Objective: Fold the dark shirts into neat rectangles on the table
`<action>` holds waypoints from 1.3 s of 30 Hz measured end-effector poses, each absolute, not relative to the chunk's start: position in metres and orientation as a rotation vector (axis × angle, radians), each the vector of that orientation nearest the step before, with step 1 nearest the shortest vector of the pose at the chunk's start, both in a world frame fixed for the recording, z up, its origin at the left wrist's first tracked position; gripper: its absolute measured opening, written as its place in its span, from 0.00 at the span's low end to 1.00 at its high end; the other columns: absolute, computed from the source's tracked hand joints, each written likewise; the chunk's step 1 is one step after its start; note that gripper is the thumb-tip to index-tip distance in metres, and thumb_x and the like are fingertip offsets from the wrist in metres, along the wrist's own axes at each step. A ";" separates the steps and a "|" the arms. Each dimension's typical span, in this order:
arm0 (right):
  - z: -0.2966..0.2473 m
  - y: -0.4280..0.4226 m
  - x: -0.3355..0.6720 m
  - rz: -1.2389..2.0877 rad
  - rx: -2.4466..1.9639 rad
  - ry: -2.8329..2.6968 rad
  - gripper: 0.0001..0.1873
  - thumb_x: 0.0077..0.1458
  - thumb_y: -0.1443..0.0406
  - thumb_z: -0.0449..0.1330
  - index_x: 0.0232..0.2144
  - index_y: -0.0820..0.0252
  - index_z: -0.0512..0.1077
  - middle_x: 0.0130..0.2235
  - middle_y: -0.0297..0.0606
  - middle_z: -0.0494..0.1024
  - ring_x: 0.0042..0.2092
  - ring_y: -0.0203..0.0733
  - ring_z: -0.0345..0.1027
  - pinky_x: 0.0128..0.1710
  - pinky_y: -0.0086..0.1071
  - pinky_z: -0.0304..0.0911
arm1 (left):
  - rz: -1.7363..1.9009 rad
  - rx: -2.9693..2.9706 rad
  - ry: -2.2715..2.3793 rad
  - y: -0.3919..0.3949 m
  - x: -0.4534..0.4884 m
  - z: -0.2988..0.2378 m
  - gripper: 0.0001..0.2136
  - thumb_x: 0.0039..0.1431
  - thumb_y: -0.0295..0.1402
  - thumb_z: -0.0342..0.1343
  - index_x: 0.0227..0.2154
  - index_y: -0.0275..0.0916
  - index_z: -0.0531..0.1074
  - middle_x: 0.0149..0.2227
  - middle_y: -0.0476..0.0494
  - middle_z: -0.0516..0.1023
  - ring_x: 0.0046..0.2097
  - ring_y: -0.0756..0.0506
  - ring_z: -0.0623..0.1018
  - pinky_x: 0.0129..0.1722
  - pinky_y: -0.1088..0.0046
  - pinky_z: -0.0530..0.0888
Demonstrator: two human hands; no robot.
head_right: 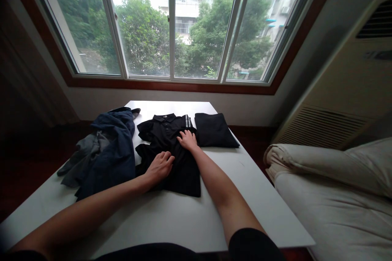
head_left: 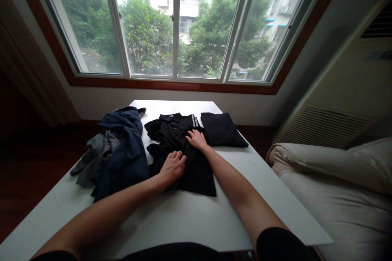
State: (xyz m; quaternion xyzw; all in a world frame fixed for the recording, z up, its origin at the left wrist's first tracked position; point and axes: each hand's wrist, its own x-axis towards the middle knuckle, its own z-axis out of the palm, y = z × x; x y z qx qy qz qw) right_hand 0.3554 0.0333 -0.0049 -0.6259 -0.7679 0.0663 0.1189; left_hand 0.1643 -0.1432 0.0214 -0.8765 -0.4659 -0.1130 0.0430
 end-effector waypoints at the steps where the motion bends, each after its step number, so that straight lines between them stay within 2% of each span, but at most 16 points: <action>1: -0.005 0.033 0.355 0.195 -1.831 -2.244 0.31 0.72 0.48 0.50 0.71 0.49 0.61 0.74 0.45 0.56 0.75 0.52 0.44 0.72 0.52 0.39 | -0.340 -2.700 -1.406 -0.148 0.161 0.021 0.16 0.71 0.32 0.48 0.56 0.42 0.74 0.57 0.32 0.74 0.57 0.34 0.72 0.61 0.48 0.67; 5: -0.005 0.034 0.356 0.195 -1.834 -2.246 0.31 0.71 0.48 0.51 0.71 0.50 0.61 0.74 0.46 0.57 0.75 0.52 0.44 0.72 0.52 0.39 | -0.315 -2.786 -1.357 -0.165 0.142 0.023 0.22 0.73 0.38 0.47 0.67 0.47 0.67 0.67 0.33 0.68 0.67 0.31 0.66 0.69 0.38 0.55; 8: -0.005 0.034 0.357 0.190 -1.822 -2.257 0.31 0.72 0.48 0.51 0.71 0.50 0.61 0.74 0.46 0.57 0.75 0.52 0.44 0.72 0.51 0.39 | -0.315 -2.802 -1.382 -0.175 0.119 0.029 0.23 0.73 0.42 0.49 0.68 0.50 0.66 0.69 0.36 0.67 0.70 0.32 0.64 0.71 0.40 0.52; 13: -0.007 0.035 0.357 0.183 -1.820 -2.252 0.32 0.72 0.48 0.51 0.71 0.52 0.62 0.74 0.46 0.57 0.75 0.52 0.45 0.72 0.51 0.40 | -0.408 -2.679 -1.522 -0.181 0.062 0.037 0.27 0.71 0.47 0.52 0.70 0.51 0.64 0.70 0.38 0.66 0.71 0.33 0.62 0.73 0.44 0.48; 19: -0.009 0.037 0.356 0.173 -1.816 -2.252 0.31 0.72 0.48 0.50 0.71 0.50 0.62 0.74 0.45 0.57 0.75 0.52 0.44 0.72 0.50 0.40 | -0.302 -2.517 -1.823 -0.172 -0.013 0.040 0.26 0.65 0.40 0.55 0.66 0.52 0.69 0.64 0.39 0.74 0.66 0.34 0.70 0.72 0.46 0.52; 22: -0.010 0.038 0.356 0.177 -1.818 -2.257 0.31 0.72 0.48 0.50 0.71 0.51 0.62 0.74 0.45 0.57 0.75 0.52 0.44 0.72 0.51 0.40 | -0.261 -2.379 -1.868 -0.169 -0.036 0.046 0.27 0.58 0.33 0.58 0.62 0.53 0.72 0.66 0.41 0.71 0.71 0.33 0.62 0.73 0.45 0.49; 25: -0.009 0.037 0.355 0.169 -1.820 -2.260 0.31 0.72 0.48 0.51 0.71 0.51 0.62 0.74 0.45 0.57 0.75 0.52 0.45 0.72 0.50 0.41 | -0.278 -2.181 -1.959 -0.161 -0.055 0.052 0.29 0.53 0.29 0.60 0.59 0.54 0.74 0.71 0.43 0.65 0.75 0.29 0.51 0.71 0.36 0.47; 28: -0.008 0.036 0.355 0.156 -1.816 -2.266 0.31 0.72 0.48 0.51 0.70 0.51 0.63 0.74 0.44 0.58 0.74 0.51 0.46 0.72 0.48 0.42 | -0.241 -2.074 -2.184 -0.144 -0.076 0.052 0.31 0.56 0.35 0.59 0.64 0.52 0.69 0.74 0.39 0.58 0.75 0.26 0.50 0.66 0.29 0.54; 31: -0.008 0.035 0.356 0.147 -1.810 -2.268 0.31 0.72 0.48 0.50 0.70 0.51 0.62 0.73 0.44 0.58 0.74 0.51 0.47 0.72 0.48 0.41 | -0.242 -2.048 -2.425 -0.124 -0.090 0.050 0.34 0.61 0.48 0.55 0.70 0.48 0.62 0.75 0.34 0.54 0.74 0.24 0.53 0.63 0.30 0.59; 35: -0.008 0.036 0.357 0.154 -1.805 -2.276 0.31 0.72 0.48 0.50 0.70 0.51 0.62 0.73 0.45 0.58 0.74 0.52 0.47 0.72 0.49 0.41 | -0.375 -1.923 -2.379 -0.102 -0.086 0.056 0.35 0.65 0.60 0.46 0.68 0.46 0.67 0.74 0.35 0.57 0.74 0.24 0.50 0.67 0.32 0.50; 39: -0.007 0.035 0.358 0.153 -1.802 -2.271 0.31 0.72 0.48 0.50 0.70 0.52 0.63 0.73 0.45 0.58 0.74 0.53 0.47 0.72 0.49 0.41 | -0.326 -1.833 -2.316 -0.085 -0.073 0.060 0.42 0.60 0.63 0.53 0.71 0.45 0.62 0.76 0.32 0.48 0.75 0.19 0.40 0.65 0.25 0.40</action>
